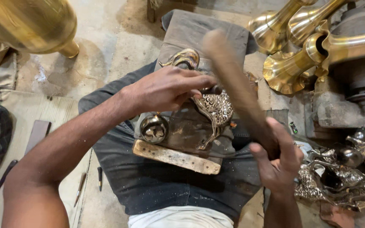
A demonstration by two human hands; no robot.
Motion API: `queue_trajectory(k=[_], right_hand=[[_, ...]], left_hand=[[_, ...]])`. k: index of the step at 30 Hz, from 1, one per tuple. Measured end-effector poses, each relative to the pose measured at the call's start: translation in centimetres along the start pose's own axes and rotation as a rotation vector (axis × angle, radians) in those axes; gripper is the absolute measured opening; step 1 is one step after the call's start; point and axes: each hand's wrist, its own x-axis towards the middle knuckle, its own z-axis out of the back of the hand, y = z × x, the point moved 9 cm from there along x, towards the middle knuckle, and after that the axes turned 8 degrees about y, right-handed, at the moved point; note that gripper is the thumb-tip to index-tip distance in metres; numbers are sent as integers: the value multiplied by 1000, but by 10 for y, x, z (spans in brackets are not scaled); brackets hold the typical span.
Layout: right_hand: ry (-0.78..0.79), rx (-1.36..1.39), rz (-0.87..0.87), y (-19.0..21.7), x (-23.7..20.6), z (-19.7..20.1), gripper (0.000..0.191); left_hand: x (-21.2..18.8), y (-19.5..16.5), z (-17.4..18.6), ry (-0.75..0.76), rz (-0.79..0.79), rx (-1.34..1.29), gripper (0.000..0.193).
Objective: The person sits on the floor with a brass horse figurine resting on a wooden board on their lap. They hold a punch/chisel against the figurine's surface and strike it with a wooden mallet, repositioning the punch repeatedly to work different spots, and turn the figurine to reach other sides.
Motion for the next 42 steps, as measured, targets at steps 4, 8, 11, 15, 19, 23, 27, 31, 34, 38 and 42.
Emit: queue_trajectory(k=[4,8,11,15,19,23,27,31,34,38,42], right_hand=[[84,79,-150,-12,14,-2,61],[50,163,-59,0,35,4,62],[156,9,-28,6,43,4,61],[28,159,-44,0,43,21,56],[234,-61,-18,-2,48,9,57],[248,-29,-119,-11,55,8,54],[242,-131,29,6,56,18,62],[124,63,-68,-7,55,30,60],[113,63,-17,-8,60,27,59],[150,-6,1,-5,72,21,62],[165,-41,41,7,82,22,62]], left_hand=[[0,5,-4,48,33,51,42],[-1,5,-1,-2,17,-4,62],[-4,7,3,-40,27,-78,59],[-6,7,5,-32,32,-115,62],[-8,-1,10,-103,-40,105,64],[-13,16,3,-67,21,-104,53],[-21,36,3,-159,101,-303,28],[-37,52,19,-455,151,-639,46],[-35,67,0,-336,469,-562,45],[-20,35,3,-305,196,-293,54],[-23,28,2,-302,146,-240,56]])
